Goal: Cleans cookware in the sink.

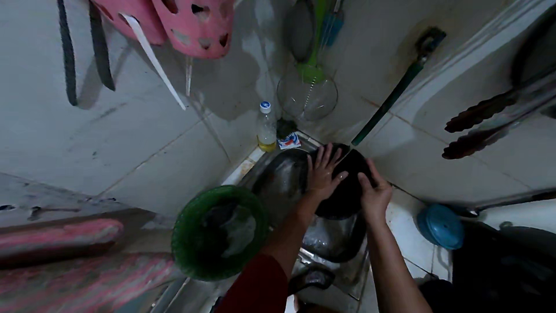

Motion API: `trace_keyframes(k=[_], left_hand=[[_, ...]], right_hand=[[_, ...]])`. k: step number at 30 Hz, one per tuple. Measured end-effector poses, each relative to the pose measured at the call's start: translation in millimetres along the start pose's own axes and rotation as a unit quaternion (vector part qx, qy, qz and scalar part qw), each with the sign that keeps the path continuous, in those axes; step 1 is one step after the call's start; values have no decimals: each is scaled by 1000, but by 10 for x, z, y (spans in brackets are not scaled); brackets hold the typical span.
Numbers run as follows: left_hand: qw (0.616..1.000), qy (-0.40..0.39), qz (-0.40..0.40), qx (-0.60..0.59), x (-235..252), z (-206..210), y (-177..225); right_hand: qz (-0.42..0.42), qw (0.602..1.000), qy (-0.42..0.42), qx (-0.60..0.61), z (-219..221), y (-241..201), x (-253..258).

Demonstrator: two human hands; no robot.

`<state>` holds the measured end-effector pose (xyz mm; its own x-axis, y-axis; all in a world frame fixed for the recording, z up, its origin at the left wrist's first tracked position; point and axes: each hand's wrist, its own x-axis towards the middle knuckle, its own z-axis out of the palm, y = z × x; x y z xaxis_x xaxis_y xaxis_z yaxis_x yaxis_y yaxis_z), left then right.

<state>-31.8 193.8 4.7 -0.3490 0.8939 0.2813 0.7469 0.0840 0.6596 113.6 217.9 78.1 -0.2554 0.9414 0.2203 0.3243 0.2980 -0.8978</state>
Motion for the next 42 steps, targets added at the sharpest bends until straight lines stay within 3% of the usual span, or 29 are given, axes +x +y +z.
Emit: trace_keyframes(k=[2, 3, 4, 6, 8, 10, 12, 14, 16, 17, 18, 20, 22, 24, 26, 28, 30, 32, 34, 37, 42], left_hand=[[997, -18, -81, -7, 77, -222, -68], [983, -40, -159, -79, 80, -366, -62], [947, -67, -251, -191, 53, -495, -53], [810, -121, -400, -412, -127, -633, -37], [732, -104, -448, -503, -290, -592, 7], [743, -78, -457, -482, -341, -567, 93], [795, -97, -442, -403, -303, -596, 138], [847, -129, -406, -318, -223, -647, 156], [893, -165, -358, -219, -132, -679, 180], [909, -187, -334, -167, -74, -691, 200], [919, -218, -304, -121, -1, -720, 235], [931, -271, -239, -47, 160, -767, 368], [938, -305, -165, 18, 337, -765, 518], [935, -329, -111, 68, 492, -710, 634], [933, -333, -97, 90, 588, -648, 686], [938, -322, -104, 81, 580, -676, 640], [945, -295, -141, 19, 430, -778, 494], [946, -244, -207, -55, 197, -923, 339], [936, -164, -276, -147, -114, -1034, 189], [882, -62, -395, -250, -555, -1121, 31], [840, 15, -436, -323, -871, -1314, 49]], right_hand=[[59, 995, 35, 66, -103, 54, 38], [90, 990, 49, 92, -144, 81, 52], [123, 984, 61, 115, -178, 127, 61], [171, 968, 80, 163, -209, 307, 76], [204, 957, 60, 200, -179, 524, 77], [241, 958, 11, 153, -144, 677, -20], [245, 964, -105, 7, -147, 652, -261], [123, 959, -205, -152, -128, 523, -737], [-57, 937, -292, -183, -135, 481, -1325], [-108, 906, -368, -177, -147, 482, -1540], [-150, 870, -434, -180, -142, 517, -1701], [-228, 817, -478, -227, -96, 650, -1914], [-244, 802, -479, -261, -61, 664, -1949], [-171, 810, -483, -283, -51, 589, -1863], [-17, 850, -469, -238, -128, 555, -1652], [117, 918, -366, -97, -254, 542, -1364], [200, 945, -255, 33, -314, 394, -981], [229, 943, -221, 97, -270, 210, -540], [227, 933, -258, 103, -111, 59, -163], [234, 910, -323, 110, 261, -11, 174], [324, 864, -328, 202, 730, -123, 460]])
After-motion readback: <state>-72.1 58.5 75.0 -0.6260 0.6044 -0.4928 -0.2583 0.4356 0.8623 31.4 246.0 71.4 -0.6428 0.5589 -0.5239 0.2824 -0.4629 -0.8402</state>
